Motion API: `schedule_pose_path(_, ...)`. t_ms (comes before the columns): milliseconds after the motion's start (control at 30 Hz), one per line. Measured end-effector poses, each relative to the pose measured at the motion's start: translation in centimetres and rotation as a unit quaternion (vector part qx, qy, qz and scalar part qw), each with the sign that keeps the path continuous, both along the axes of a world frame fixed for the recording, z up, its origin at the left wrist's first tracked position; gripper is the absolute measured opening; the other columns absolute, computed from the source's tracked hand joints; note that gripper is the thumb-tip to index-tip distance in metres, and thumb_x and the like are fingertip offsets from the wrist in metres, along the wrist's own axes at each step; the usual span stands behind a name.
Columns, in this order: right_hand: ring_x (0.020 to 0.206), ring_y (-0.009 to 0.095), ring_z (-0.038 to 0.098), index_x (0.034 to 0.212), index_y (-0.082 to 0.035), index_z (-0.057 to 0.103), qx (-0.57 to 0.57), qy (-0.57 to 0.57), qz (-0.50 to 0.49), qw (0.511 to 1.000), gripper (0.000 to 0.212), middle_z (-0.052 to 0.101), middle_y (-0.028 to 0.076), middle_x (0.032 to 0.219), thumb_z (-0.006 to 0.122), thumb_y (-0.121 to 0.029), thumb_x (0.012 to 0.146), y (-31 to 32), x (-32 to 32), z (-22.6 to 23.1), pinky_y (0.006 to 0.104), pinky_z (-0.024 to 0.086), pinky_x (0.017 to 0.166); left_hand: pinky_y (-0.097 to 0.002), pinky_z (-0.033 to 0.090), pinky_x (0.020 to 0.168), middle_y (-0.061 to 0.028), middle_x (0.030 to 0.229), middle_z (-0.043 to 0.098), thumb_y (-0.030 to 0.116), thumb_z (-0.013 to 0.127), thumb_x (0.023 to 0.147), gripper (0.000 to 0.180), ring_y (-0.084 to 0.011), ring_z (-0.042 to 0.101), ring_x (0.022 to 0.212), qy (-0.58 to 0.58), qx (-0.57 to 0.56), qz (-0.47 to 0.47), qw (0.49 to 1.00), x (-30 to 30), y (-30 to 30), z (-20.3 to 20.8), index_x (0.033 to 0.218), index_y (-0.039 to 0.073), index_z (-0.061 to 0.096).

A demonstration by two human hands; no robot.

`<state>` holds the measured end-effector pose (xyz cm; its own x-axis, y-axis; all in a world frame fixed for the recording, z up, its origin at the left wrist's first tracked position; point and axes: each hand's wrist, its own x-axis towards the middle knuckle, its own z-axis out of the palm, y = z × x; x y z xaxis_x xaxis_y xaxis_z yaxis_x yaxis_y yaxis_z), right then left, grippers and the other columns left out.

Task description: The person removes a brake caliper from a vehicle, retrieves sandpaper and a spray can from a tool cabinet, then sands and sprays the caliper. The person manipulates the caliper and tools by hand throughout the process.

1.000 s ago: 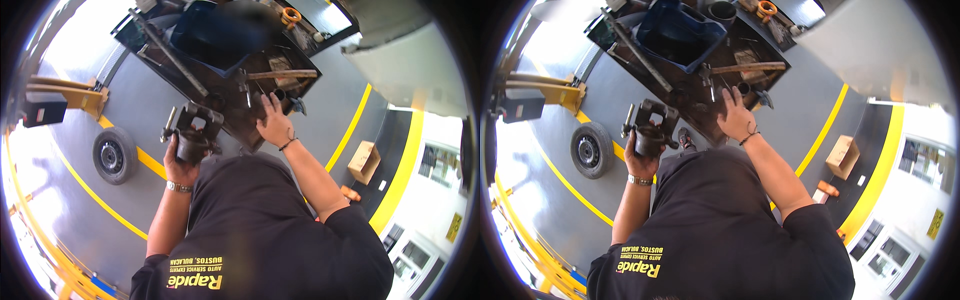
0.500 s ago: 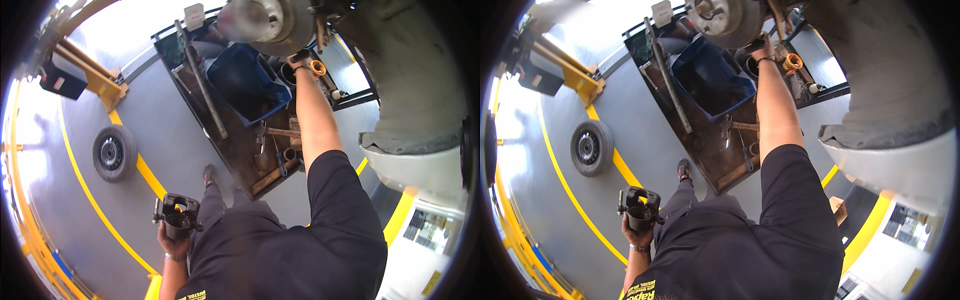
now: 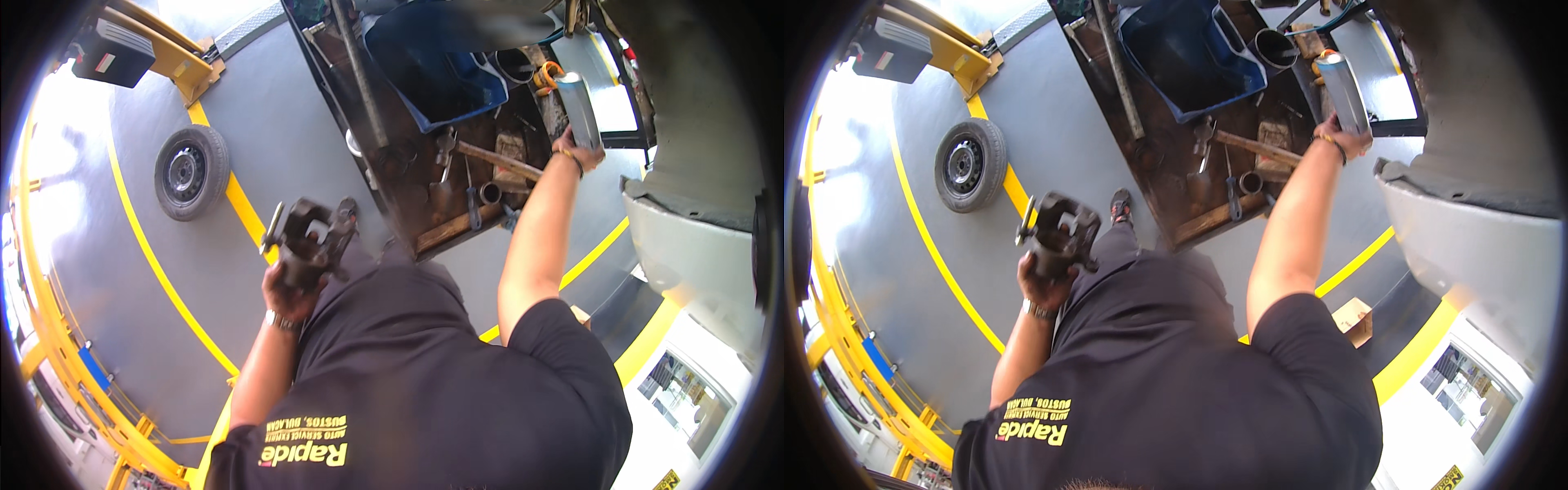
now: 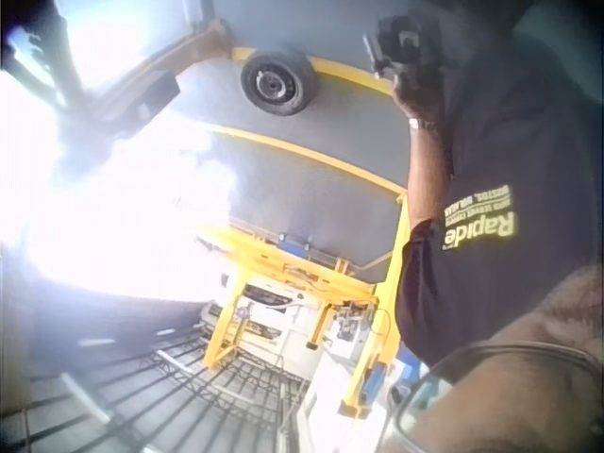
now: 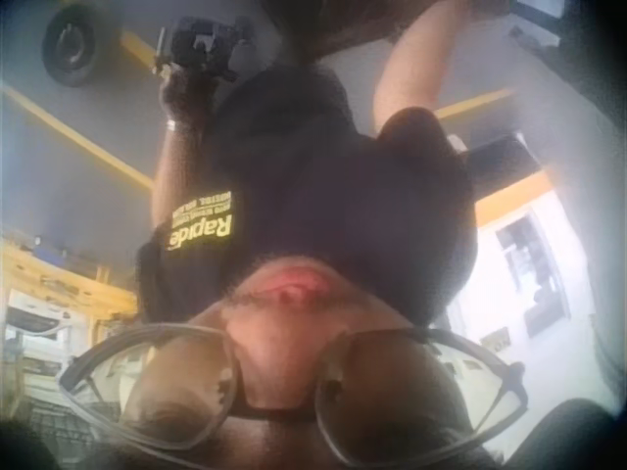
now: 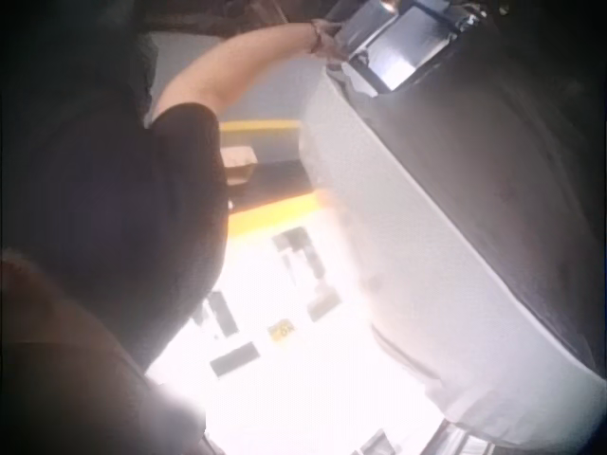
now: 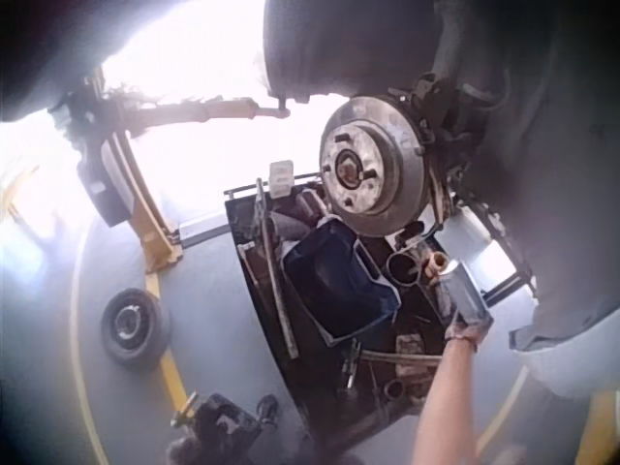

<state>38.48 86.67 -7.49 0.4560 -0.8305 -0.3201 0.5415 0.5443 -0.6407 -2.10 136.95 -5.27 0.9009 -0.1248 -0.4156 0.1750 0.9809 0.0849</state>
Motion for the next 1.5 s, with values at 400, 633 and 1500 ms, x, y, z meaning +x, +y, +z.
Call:
schedule_pose_path(400, 0.115, 0.035, 0.068, 0.158, -0.008, 0.023, -0.386, 0.067, 0.314, 0.865, 0.092, 0.064, 0.02, 0.13, 0.08, -0.032, 0.089, 10.2, -29.7, 11.0, 0.0521, 0.058, 0.1, -0.0513, 0.064, 0.082, -0.0168, 0.137, 0.065, 0.035, 0.071, 0.089, 0.07, -0.0361, 0.071, 0.112, -0.079, 0.041, -0.199, 0.976, 17.1, -5.2, -4.2, 0.148, 0.005, 0.049)
schedule_pose_path(633, 0.096, 0.034, 0.071, 0.138, -0.025, 0.063, -0.697, 0.103, 0.464, 0.537, 0.071, 0.066, 0.015, 0.114, 0.085, -0.018, 0.071, 18.4, -29.3, 11.5, 0.043, 0.062, 0.081, -0.0519, 0.062, 0.085, -0.0141, 0.134, 0.068, 0.037, 0.069, 0.092, 0.065, -0.0348, 0.071, 0.111, -0.133, 0.035, -0.249, 0.959, 20.7, -9.6, -5.8, 0.144, 0.003, 0.053)
schedule_pose_path(1500, 0.1, 0.037, 0.069, 0.137, -0.023, 0.064, -0.712, 0.112, 0.465, 0.513, 0.071, 0.063, 0.017, 0.117, 0.086, -0.016, 0.071, 17.4, -29.4, 8.5, 0.042, 0.061, 0.081, -0.0372, 0.048, 0.066, -0.0119, 0.139, 0.067, 0.053, 0.056, 0.091, 0.061, -0.0248, 0.068, 0.109, -0.005, 0.003, -0.226, 0.974, 17.9, -12.6, -7.3, 0.139, 0.014, 0.061)
